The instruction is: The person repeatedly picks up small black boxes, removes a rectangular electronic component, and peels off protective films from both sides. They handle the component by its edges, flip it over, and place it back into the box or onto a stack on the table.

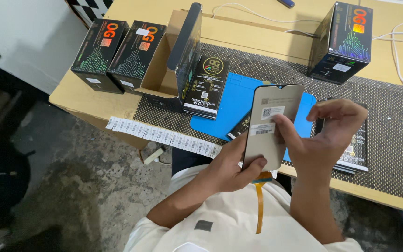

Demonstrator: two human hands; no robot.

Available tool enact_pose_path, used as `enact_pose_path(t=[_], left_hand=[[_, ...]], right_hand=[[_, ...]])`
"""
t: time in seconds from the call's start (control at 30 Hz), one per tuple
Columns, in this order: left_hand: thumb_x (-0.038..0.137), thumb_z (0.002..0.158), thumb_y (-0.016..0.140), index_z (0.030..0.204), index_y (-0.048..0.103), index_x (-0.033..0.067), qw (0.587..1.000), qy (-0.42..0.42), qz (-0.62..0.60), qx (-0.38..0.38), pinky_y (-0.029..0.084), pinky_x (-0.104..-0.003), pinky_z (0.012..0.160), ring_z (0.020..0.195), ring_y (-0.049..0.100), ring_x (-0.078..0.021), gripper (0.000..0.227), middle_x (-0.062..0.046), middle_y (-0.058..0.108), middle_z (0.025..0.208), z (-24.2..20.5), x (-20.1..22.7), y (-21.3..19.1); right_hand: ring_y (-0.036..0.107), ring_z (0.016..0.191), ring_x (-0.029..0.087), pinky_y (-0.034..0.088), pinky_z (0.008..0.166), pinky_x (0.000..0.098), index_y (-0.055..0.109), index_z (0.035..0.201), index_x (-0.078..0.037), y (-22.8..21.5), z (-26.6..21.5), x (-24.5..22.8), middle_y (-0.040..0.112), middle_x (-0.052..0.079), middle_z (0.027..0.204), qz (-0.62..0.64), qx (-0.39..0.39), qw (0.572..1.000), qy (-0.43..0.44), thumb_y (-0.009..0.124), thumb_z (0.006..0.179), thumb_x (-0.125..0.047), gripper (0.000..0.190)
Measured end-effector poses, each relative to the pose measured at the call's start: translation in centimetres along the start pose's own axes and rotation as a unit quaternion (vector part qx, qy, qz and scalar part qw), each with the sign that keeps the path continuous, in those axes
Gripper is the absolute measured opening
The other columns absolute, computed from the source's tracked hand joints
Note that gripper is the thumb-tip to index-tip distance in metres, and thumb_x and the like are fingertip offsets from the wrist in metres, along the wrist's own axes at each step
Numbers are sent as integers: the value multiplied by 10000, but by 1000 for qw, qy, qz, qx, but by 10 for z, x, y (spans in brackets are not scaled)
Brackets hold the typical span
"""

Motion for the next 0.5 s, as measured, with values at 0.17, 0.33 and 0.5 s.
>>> enact_pose_path(t=[0.17, 0.33, 0.5], left_hand=[[286, 999, 530, 1305, 479, 59, 1000, 15, -2, -16, 521, -425, 888, 1086, 622, -306, 385, -151, 627, 1185, 0, -1, 0], [294, 1014, 527, 1483, 392, 49, 999, 21, -28, -16, 601, -385, 894, 1054, 681, -261, 546, -191, 619, 1367, -7, 0, -4], [321, 1010, 574, 1451, 450, 45, 993, 19, -119, 17, 568, -328, 840, 1075, 608, -194, 534, -96, 613, 1221, -14, -26, -6]], right_hand=[[458, 1094, 268, 404, 881, 395, 256, 1414, -94, 6, -6, -14, 342, 142, 1255, -65, -54, 996, 1, 966, 763, -263, 978], [449, 1208, 267, 419, 932, 396, 170, 1526, -157, -2, -6, -9, 339, 147, 1317, -37, -105, 994, 3, 963, 752, -297, 1116], [518, 1112, 251, 467, 840, 341, 221, 1523, -150, -5, -4, 19, 446, 184, 1224, 31, -101, 993, 55, 881, 791, -158, 985]])
Point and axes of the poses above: each hand's wrist, its own z-axis towards the middle knuckle, its own y-axis out of the palm, x = y × z, the point moved 3 cm from there along z, towards the middle knuckle
